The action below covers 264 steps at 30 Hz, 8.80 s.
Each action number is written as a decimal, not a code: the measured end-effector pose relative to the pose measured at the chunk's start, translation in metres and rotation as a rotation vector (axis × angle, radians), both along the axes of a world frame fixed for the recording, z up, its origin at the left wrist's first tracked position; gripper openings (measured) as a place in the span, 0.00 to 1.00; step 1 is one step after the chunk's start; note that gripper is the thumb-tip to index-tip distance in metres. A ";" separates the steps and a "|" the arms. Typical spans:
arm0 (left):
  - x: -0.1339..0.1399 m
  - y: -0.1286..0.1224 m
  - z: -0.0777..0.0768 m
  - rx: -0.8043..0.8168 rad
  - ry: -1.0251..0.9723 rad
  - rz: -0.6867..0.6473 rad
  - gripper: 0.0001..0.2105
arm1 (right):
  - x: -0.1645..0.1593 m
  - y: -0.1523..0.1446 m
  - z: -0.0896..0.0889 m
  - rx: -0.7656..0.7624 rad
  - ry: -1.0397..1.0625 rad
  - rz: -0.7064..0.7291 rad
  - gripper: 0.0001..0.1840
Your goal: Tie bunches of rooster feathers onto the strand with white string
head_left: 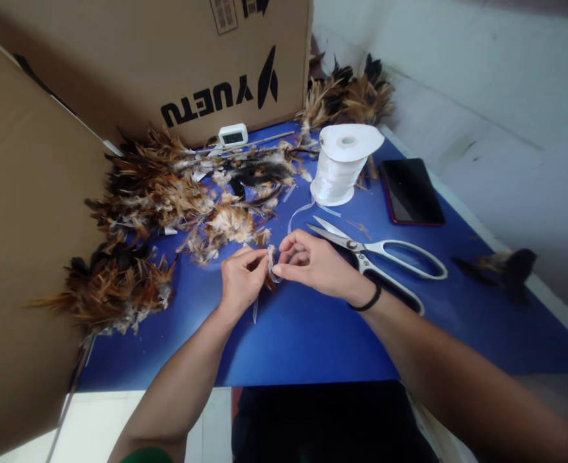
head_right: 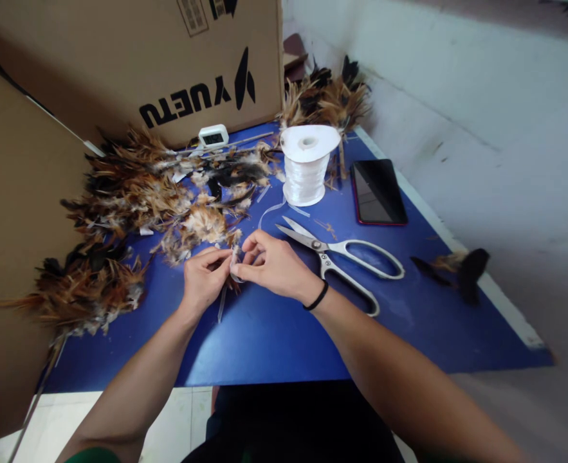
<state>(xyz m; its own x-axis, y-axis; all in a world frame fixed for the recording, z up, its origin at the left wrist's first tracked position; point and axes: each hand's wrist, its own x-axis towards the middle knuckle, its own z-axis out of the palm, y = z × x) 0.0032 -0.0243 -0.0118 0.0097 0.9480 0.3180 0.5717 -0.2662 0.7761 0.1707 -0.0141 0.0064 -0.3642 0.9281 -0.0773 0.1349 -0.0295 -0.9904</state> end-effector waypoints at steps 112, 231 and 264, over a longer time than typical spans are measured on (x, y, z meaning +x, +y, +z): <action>0.003 -0.002 0.001 0.131 -0.081 0.062 0.08 | -0.012 -0.001 -0.014 0.080 0.129 -0.123 0.05; 0.005 -0.012 0.013 0.178 0.020 -0.034 0.06 | -0.021 -0.002 -0.017 0.105 0.000 -0.306 0.07; 0.003 0.002 0.009 -0.478 -0.996 -0.178 0.09 | 0.006 0.001 0.004 0.533 -0.304 -0.054 0.08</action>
